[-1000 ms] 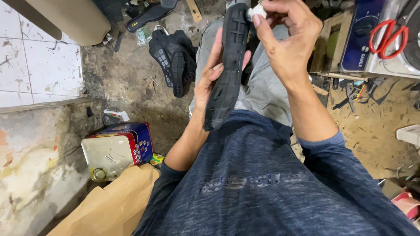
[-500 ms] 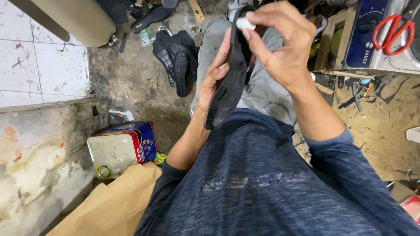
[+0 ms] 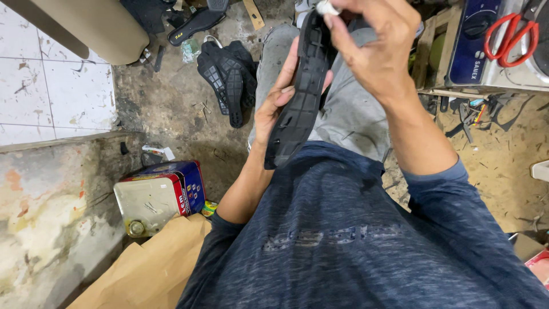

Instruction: The person sits on the floor and wipes the bottom of several black shoe insoles with a white cloth. They handle each insole one at a time, rubbing the surface and then placing it aside before picking up the next one.

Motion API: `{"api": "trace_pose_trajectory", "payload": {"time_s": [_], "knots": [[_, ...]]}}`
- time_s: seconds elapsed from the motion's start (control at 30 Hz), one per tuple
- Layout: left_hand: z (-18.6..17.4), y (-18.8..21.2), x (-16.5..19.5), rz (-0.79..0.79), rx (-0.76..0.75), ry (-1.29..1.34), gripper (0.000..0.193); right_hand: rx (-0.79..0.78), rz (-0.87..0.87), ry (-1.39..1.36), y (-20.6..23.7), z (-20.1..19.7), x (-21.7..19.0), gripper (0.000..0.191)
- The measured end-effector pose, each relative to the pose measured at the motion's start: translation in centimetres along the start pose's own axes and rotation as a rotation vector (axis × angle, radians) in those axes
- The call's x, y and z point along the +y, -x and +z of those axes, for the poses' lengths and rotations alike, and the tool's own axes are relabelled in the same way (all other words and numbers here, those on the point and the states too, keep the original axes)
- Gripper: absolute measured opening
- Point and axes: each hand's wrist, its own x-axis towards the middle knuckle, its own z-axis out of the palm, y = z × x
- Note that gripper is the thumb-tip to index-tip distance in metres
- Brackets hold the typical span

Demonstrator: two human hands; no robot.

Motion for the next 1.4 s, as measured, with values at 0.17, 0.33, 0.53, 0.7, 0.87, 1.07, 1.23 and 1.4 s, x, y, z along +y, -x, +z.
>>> {"api": "trace_pose_trajectory", "payload": {"time_s": [0.17,0.33,0.53,0.7,0.87,1.07,1.23,1.4], "knots": [[0.2,-0.2,0.2,0.054,-0.001,0.058,0.089,-0.034,0.082,-0.093,1.3,-0.4,0.1,0.021],[0.0,-0.1,1.2,0.046,0.083,-0.003,0.088,-0.182,0.099,-0.118,3.6,-0.3,-1.9,0.022],[0.1,-0.3,0.3,0.032,0.015,0.035,0.078,-0.135,0.108,-0.137,2.6,-0.5,-1.4,0.023],[0.2,0.0,0.0,0.015,-0.026,-0.113,0.076,-0.122,0.082,-0.148,2.6,0.1,-2.1,0.025],[0.3,0.3,0.9,-0.001,0.007,-0.118,0.081,-0.243,0.009,-0.290,4.0,0.9,-3.3,0.028],[1.0,0.2,0.2,-0.031,-0.008,-0.214,0.086,-0.108,0.080,-0.127,2.5,0.3,-1.5,0.023],[0.4,0.2,0.5,-0.013,0.007,-0.165,0.086,-0.256,0.037,-0.251,4.3,1.0,-3.9,0.025],[-0.2,0.1,0.4,0.009,0.000,-0.169,0.088,-0.252,0.051,-0.226,4.5,1.0,-4.2,0.025]]}}
